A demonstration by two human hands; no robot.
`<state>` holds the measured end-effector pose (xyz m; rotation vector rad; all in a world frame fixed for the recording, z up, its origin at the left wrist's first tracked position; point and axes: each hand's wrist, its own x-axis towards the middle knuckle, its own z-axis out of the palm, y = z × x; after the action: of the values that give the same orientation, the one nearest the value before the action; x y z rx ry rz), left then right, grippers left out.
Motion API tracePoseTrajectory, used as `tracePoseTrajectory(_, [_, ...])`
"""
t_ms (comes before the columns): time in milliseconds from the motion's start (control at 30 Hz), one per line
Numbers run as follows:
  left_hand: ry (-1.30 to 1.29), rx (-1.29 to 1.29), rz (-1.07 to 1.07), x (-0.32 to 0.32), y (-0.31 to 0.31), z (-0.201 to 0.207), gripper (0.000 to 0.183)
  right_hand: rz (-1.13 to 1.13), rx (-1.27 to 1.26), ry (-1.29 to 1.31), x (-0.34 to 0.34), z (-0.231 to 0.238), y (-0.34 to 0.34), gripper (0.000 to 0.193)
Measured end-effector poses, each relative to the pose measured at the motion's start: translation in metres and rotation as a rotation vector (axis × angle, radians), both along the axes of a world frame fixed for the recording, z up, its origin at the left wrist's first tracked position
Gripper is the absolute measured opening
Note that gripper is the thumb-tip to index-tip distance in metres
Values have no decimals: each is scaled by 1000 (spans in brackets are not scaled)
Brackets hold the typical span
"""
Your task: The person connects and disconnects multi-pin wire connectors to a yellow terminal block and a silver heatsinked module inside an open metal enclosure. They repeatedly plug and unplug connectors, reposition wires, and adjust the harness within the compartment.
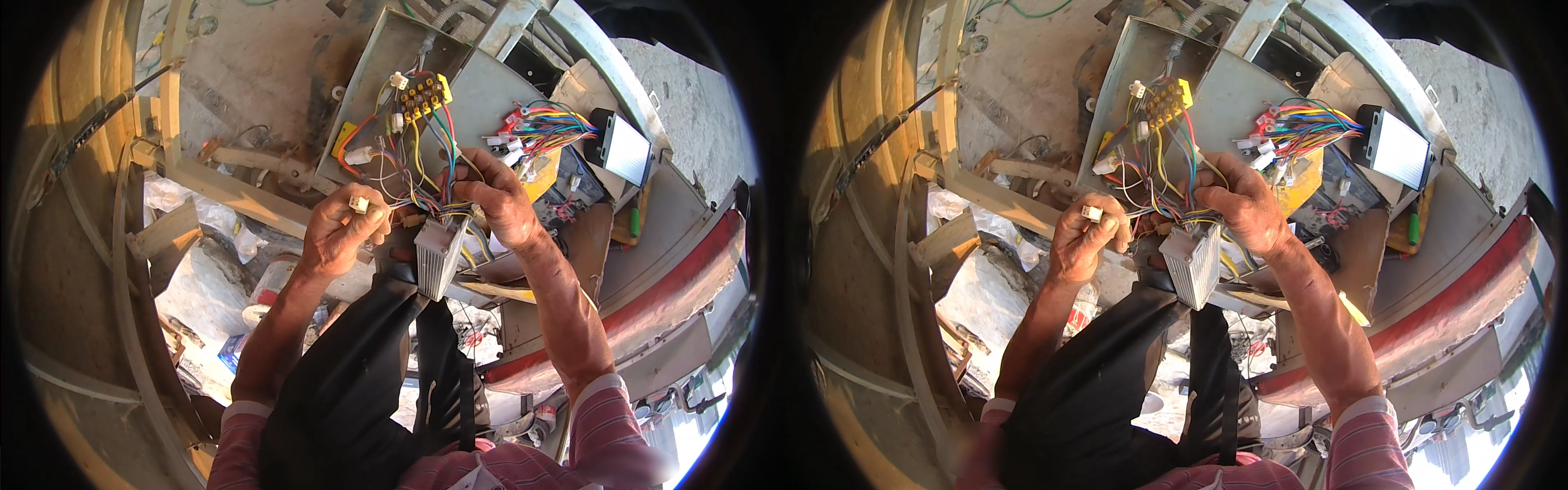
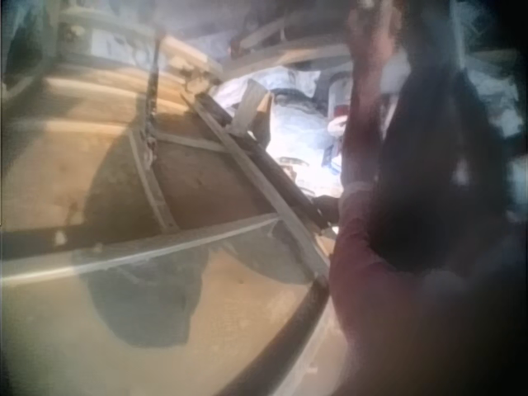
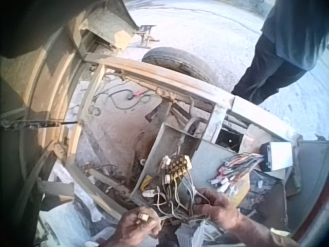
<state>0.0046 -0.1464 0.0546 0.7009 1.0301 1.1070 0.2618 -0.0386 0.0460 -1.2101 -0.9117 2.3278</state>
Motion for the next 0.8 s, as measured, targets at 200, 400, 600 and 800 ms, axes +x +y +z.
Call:
tracePoseTrajectory(200, [-117,57,17,-3,-1,2,15,140,216,-366,12,16,-16,35])
tracePoseTrajectory(400, [-114,58,17,-6,-5,4,19,-199,203,-283,18,31,-56,36])
tracePoseTrajectory(600, [-79,58,5,-9,-8,1,22,-500,98,-227,38,33,-70,22])
tracePoseTrajectory(800, [-87,63,17,-6,-8,1,21,23,-8,-609,26,13,-62,46])
